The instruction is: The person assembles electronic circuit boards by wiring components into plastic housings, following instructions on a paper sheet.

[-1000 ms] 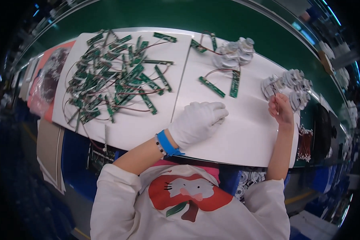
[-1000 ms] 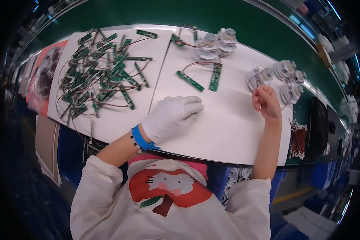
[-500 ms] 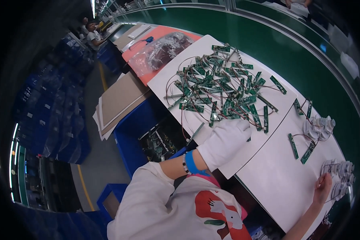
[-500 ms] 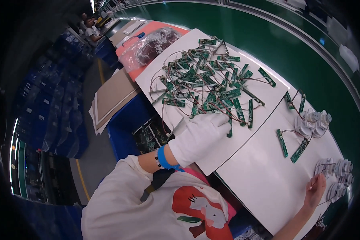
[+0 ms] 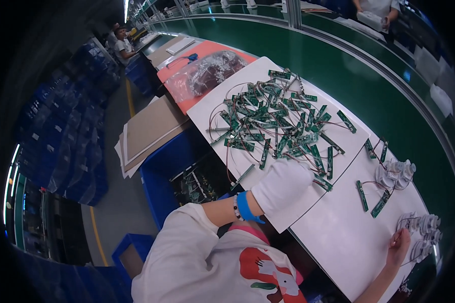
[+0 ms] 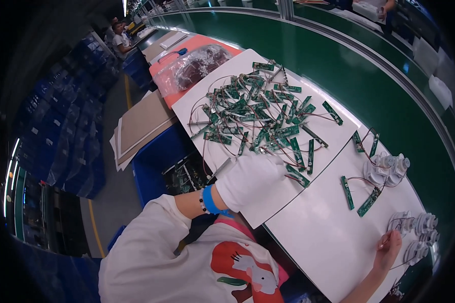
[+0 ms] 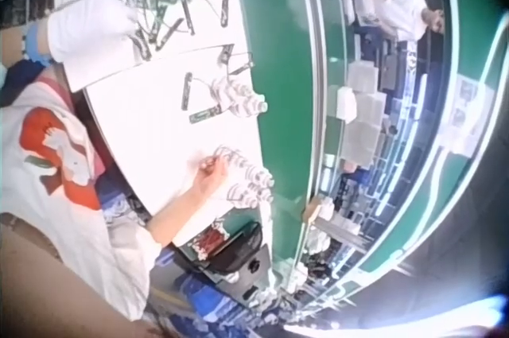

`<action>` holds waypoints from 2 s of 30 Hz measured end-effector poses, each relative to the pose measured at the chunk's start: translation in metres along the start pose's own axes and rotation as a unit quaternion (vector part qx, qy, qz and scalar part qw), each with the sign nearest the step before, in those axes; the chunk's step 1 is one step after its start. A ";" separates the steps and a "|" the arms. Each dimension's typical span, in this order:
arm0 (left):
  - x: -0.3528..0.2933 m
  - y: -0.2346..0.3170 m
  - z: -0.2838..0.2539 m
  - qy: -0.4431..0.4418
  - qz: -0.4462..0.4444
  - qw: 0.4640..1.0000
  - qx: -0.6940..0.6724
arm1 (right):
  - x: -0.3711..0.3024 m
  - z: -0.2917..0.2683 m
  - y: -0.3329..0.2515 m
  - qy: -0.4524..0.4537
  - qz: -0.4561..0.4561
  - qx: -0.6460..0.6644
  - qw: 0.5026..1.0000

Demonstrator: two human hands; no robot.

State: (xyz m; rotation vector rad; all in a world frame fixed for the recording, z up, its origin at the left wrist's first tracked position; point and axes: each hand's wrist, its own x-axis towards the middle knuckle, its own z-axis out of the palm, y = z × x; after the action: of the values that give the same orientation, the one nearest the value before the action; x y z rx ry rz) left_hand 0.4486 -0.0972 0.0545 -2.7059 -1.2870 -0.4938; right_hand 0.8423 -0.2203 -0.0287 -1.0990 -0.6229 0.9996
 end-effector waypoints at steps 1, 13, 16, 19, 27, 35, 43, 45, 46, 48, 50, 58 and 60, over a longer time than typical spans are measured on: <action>0.003 0.006 0.001 0.009 0.025 1.000 -0.003 | 0.000 0.000 0.000 0.011 0.000 0.006 1.000; 0.053 0.114 0.022 0.049 0.106 0.961 -0.250 | -0.006 0.001 0.000 -0.050 0.122 0.134 0.982; 0.073 0.139 0.054 0.036 0.112 0.956 -0.269 | -0.007 0.008 0.000 -0.095 0.105 0.106 0.984; 0.077 0.152 0.066 0.015 0.111 0.936 -0.333 | -0.013 0.013 -0.003 -0.104 0.081 0.101 0.986; 0.073 0.127 0.055 -0.233 0.196 0.835 -0.458 | -0.015 0.023 -0.005 -0.108 0.081 0.082 0.987; 0.070 0.116 0.084 -0.114 0.343 0.844 -0.396 | -0.011 0.028 0.003 -0.111 0.094 0.057 0.988; 0.057 0.137 0.111 -0.004 0.248 0.938 -0.243 | -0.017 0.040 -0.005 -0.031 0.124 0.050 0.991; 0.059 0.130 0.086 -0.065 0.268 0.883 -0.381 | -0.015 0.039 -0.002 -0.040 0.126 0.043 0.990; 0.060 0.127 0.076 -0.115 0.279 0.845 -0.442 | -0.016 0.037 -0.002 -0.027 0.130 0.035 0.991; 0.064 0.126 0.064 -0.174 0.260 0.807 -0.501 | -0.020 0.036 -0.004 0.014 0.131 0.020 0.991; 0.070 0.115 0.066 -0.147 0.241 0.744 -0.606 | -0.017 0.046 -0.009 -0.007 0.145 0.025 0.989; 0.083 0.104 0.056 -0.234 0.109 0.833 -0.490 | -0.007 0.044 -0.005 -0.077 0.124 0.042 0.988; 0.079 0.109 0.052 -0.281 0.156 0.875 -0.363 | -0.011 0.042 -0.006 -0.093 0.118 0.045 0.988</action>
State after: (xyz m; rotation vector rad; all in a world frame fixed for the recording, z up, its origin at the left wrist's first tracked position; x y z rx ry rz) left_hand 0.5921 -0.0961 0.0364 -3.8186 -0.7853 -0.1577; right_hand 0.8051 -0.2131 -0.0076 -1.0221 -0.5999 1.3332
